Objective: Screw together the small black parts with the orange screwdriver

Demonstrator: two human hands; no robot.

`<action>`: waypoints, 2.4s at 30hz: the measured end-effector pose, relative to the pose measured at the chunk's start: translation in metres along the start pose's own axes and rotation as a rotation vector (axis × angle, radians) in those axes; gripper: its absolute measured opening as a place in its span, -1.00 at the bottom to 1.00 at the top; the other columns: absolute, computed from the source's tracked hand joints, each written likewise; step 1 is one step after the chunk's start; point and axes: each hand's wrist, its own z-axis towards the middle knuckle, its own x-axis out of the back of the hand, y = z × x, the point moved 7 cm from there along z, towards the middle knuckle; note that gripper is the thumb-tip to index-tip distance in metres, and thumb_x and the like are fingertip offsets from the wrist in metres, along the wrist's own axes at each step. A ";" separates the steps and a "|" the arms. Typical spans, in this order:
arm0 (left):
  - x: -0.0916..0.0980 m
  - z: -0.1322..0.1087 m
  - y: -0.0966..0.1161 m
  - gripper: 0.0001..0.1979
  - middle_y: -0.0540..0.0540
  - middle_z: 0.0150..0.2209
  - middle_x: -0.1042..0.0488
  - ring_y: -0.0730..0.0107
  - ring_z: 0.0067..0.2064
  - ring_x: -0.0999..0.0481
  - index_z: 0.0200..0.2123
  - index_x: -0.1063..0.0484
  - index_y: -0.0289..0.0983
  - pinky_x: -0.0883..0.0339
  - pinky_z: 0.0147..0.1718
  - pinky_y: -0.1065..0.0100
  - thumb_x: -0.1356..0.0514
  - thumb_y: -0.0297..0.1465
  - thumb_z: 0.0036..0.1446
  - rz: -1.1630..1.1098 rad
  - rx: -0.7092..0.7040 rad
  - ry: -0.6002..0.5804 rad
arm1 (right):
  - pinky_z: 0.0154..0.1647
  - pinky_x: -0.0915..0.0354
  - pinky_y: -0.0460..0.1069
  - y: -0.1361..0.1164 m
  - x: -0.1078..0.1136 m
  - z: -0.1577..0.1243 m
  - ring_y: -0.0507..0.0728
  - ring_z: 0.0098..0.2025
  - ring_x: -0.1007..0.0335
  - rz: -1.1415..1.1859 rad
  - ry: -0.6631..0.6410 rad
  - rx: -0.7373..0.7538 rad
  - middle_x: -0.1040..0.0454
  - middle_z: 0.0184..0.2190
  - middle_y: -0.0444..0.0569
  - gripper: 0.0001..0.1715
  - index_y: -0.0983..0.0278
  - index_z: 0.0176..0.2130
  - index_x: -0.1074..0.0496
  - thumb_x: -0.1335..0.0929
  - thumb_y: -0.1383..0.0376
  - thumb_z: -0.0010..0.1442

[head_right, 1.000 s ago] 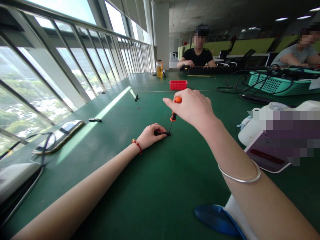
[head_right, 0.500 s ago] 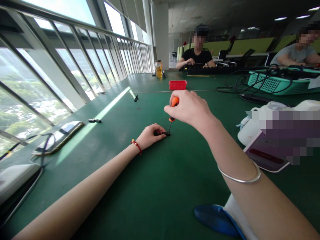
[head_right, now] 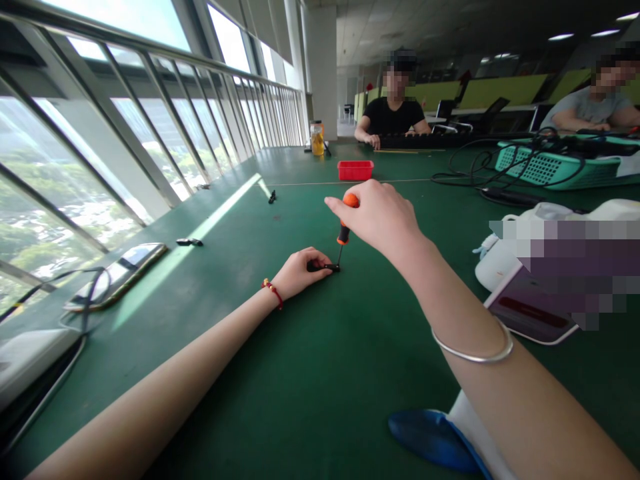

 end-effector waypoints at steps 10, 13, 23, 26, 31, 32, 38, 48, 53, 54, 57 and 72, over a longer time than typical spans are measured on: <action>0.001 0.000 0.001 -0.85 -0.04 -0.37 -0.43 0.46 -0.37 -0.39 -0.36 -0.50 -0.28 -0.32 -0.33 0.41 -0.22 -0.39 -0.05 0.001 0.004 -0.004 | -0.50 -0.04 -0.04 0.002 0.003 -0.001 0.13 -0.46 -0.27 -0.064 0.023 -0.023 -0.43 -0.53 -0.05 -0.63 0.18 -0.47 -0.43 -0.22 0.01 0.06; 0.000 0.000 0.001 -0.85 -0.04 -0.38 -0.43 0.46 -0.36 -0.40 -0.36 -0.50 -0.28 -0.33 -0.33 0.42 -0.22 -0.38 -0.05 0.002 0.006 -0.005 | -0.50 -0.04 -0.05 0.002 0.003 0.000 0.11 -0.46 -0.25 -0.059 0.024 -0.018 -0.45 -0.50 -0.08 -0.78 0.16 -0.43 -0.44 -0.27 0.12 0.02; 0.001 -0.001 0.003 -0.86 -0.04 -0.38 -0.43 0.46 -0.36 -0.39 -0.37 -0.50 -0.30 -0.32 -0.34 0.42 -0.22 -0.39 -0.05 -0.004 0.004 -0.001 | -0.50 -0.05 -0.04 0.002 -0.001 0.001 0.10 -0.49 -0.25 0.002 0.007 -0.024 -0.39 -0.56 -0.08 -0.64 0.20 -0.47 -0.42 -0.21 0.04 0.07; 0.000 0.000 0.003 -0.86 -0.04 -0.38 -0.43 0.46 -0.36 -0.40 -0.36 -0.50 -0.29 -0.32 -0.34 0.43 -0.22 -0.39 -0.05 0.000 0.001 -0.004 | -0.50 -0.05 -0.05 0.001 0.002 0.000 0.08 -0.48 -0.25 -0.008 0.027 -0.012 -0.42 -0.50 -0.10 -0.76 0.18 -0.37 -0.42 -0.28 0.11 -0.01; 0.000 0.000 0.000 -0.85 -0.04 -0.38 -0.43 0.46 -0.36 -0.39 -0.36 -0.50 -0.29 -0.32 -0.33 0.42 -0.22 -0.38 -0.05 0.002 -0.001 0.000 | -0.50 -0.04 -0.04 0.003 0.002 0.000 0.11 -0.49 -0.24 -0.035 0.007 -0.030 -0.38 -0.57 -0.06 -0.62 0.20 -0.49 -0.42 -0.22 0.01 0.07; 0.000 0.000 0.000 -0.85 -0.04 -0.38 -0.43 0.46 -0.36 -0.39 -0.36 -0.50 -0.29 -0.32 -0.34 0.42 -0.22 -0.38 -0.05 0.001 -0.002 0.000 | -0.50 -0.04 -0.04 0.003 0.002 0.000 0.11 -0.49 -0.24 -0.033 0.010 -0.026 -0.38 -0.57 -0.06 -0.63 0.20 -0.49 -0.42 -0.22 0.02 0.07; 0.000 -0.001 0.001 -0.86 -0.04 -0.38 -0.42 0.46 -0.37 -0.39 -0.37 -0.50 -0.30 -0.31 -0.34 0.41 -0.22 -0.39 -0.05 -0.009 -0.001 -0.003 | -0.50 -0.02 -0.07 0.002 -0.001 0.003 0.06 -0.51 -0.20 0.040 0.027 0.028 -0.36 -0.58 -0.12 -0.73 0.21 -0.43 -0.41 -0.32 0.07 -0.02; 0.000 0.000 0.000 -0.86 -0.03 -0.39 -0.42 0.46 -0.37 -0.39 -0.37 -0.50 -0.29 -0.32 -0.34 0.42 -0.23 -0.39 -0.06 -0.011 -0.007 0.007 | -0.50 -0.01 -0.06 0.001 0.001 0.003 0.04 -0.53 -0.17 0.061 0.046 0.021 -0.33 -0.58 -0.12 -0.80 0.22 -0.44 -0.39 -0.32 0.13 -0.04; 0.001 -0.001 0.002 -0.86 -0.03 -0.39 -0.43 0.46 -0.37 -0.40 -0.37 -0.50 -0.30 -0.32 -0.35 0.42 -0.23 -0.39 -0.06 -0.004 -0.005 0.006 | -0.52 0.00 -0.05 0.003 0.002 0.002 0.05 -0.54 -0.15 0.012 0.046 -0.029 -0.29 -0.63 -0.10 -0.68 0.22 -0.55 -0.38 -0.25 0.07 0.04; 0.001 -0.001 0.003 -0.86 -0.04 -0.39 -0.43 0.46 -0.37 -0.40 -0.37 -0.50 -0.30 -0.32 -0.35 0.42 -0.23 -0.39 -0.05 -0.003 -0.005 0.006 | -0.52 -0.01 -0.05 0.002 0.002 0.002 0.05 -0.53 -0.17 0.015 0.047 -0.020 -0.31 -0.61 -0.11 -0.74 0.21 -0.52 -0.40 -0.28 0.10 0.01; 0.000 -0.001 0.002 -0.86 -0.04 -0.38 -0.42 0.46 -0.37 -0.39 -0.37 -0.50 -0.30 -0.32 -0.34 0.42 -0.23 -0.39 -0.05 -0.002 -0.003 0.003 | -0.49 -0.04 -0.06 0.000 0.002 0.002 0.05 -0.50 -0.21 0.015 0.051 0.010 -0.36 -0.55 -0.13 -0.81 0.20 -0.43 -0.41 -0.34 0.15 -0.08; 0.000 0.000 0.001 -0.86 -0.03 -0.38 -0.42 0.46 -0.36 -0.39 -0.36 -0.50 -0.29 -0.31 -0.34 0.43 -0.23 -0.39 -0.06 0.003 0.003 0.004 | -0.52 -0.01 -0.05 0.000 0.001 0.001 0.07 -0.52 -0.20 -0.017 0.046 -0.002 -0.34 -0.60 -0.11 -0.67 0.21 -0.51 -0.39 -0.25 0.04 0.04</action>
